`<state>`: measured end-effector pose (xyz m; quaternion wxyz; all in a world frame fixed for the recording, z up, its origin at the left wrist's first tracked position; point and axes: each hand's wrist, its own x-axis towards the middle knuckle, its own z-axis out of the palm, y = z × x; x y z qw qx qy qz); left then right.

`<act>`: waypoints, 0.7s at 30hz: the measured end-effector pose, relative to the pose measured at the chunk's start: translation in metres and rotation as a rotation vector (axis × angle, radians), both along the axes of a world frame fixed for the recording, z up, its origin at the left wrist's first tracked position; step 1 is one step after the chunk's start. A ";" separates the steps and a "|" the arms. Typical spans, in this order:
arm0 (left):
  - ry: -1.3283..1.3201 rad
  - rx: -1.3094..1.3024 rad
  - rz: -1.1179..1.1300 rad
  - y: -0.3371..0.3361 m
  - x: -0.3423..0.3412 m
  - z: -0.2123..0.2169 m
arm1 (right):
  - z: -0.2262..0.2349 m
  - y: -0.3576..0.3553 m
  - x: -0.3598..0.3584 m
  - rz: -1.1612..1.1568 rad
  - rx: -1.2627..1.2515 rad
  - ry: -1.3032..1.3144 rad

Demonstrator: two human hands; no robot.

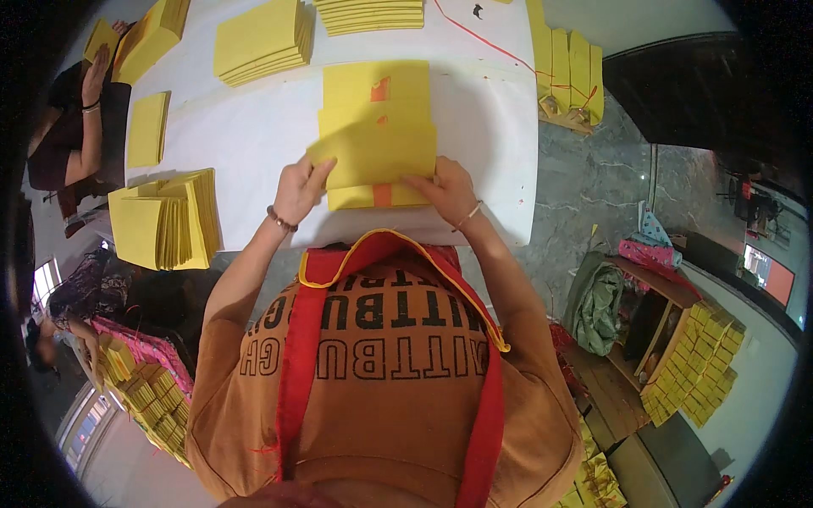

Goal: Folding and stacking sheets of yellow ceremonial joss paper at a work table.

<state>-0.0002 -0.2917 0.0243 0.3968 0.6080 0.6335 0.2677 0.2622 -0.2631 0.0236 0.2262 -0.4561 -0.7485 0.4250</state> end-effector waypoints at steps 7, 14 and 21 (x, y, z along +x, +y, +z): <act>0.023 0.050 0.115 0.021 0.009 -0.013 | 0.002 0.004 -0.017 -0.371 -0.215 0.281; -0.112 -0.160 0.224 0.030 0.012 -0.015 | 0.004 0.013 -0.022 -0.330 -0.056 0.008; -0.138 -0.204 0.301 0.031 0.014 -0.012 | 0.008 0.012 -0.031 -0.406 -0.010 -0.003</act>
